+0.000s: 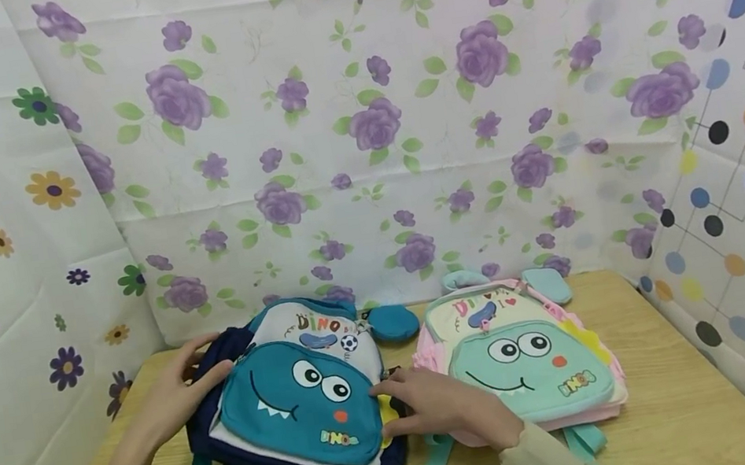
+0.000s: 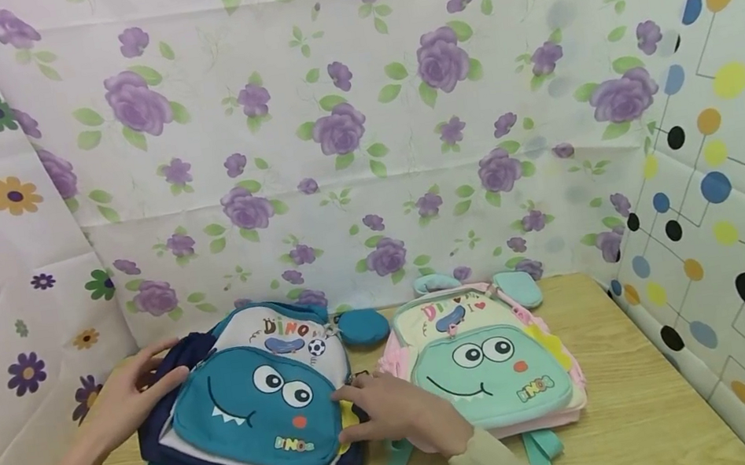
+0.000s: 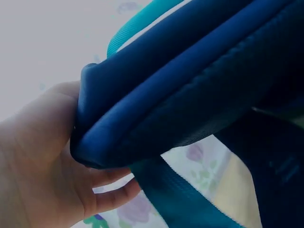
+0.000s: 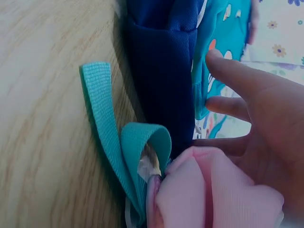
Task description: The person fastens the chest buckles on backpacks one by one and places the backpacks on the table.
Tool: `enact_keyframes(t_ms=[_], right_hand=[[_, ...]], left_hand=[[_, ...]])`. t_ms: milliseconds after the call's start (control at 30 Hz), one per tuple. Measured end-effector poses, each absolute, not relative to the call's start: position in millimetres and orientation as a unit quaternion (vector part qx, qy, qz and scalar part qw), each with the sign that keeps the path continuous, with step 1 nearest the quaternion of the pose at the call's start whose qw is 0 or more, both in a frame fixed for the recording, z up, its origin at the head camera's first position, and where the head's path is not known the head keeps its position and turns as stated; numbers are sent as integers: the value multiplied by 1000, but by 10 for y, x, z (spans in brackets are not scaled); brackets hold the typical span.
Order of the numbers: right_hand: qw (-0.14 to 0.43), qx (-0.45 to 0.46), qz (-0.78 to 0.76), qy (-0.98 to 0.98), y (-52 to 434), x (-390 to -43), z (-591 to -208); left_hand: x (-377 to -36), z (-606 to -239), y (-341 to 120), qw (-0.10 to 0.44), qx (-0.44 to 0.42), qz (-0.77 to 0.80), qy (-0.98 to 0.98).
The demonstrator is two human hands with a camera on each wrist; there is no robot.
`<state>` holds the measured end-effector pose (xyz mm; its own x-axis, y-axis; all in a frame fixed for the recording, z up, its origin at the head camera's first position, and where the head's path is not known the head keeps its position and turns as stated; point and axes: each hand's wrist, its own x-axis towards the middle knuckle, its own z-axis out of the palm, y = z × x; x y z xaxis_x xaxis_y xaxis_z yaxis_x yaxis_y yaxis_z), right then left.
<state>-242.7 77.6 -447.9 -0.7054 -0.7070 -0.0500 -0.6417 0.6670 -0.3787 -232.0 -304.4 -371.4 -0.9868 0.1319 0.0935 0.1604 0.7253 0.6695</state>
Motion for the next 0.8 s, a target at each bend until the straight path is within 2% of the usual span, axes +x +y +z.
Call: enact_keyframes(t_ms=[267, 800], right_hand=[[137, -370, -172, 903, 678, -2376, -4428], [166, -367, -188, 896, 466, -2299, -4526]], left_hand=[[-2240, -3503, -2921, 48, -114, -393, -911], [-2164, -3263, -2683, 94, -141, -421, -891]])
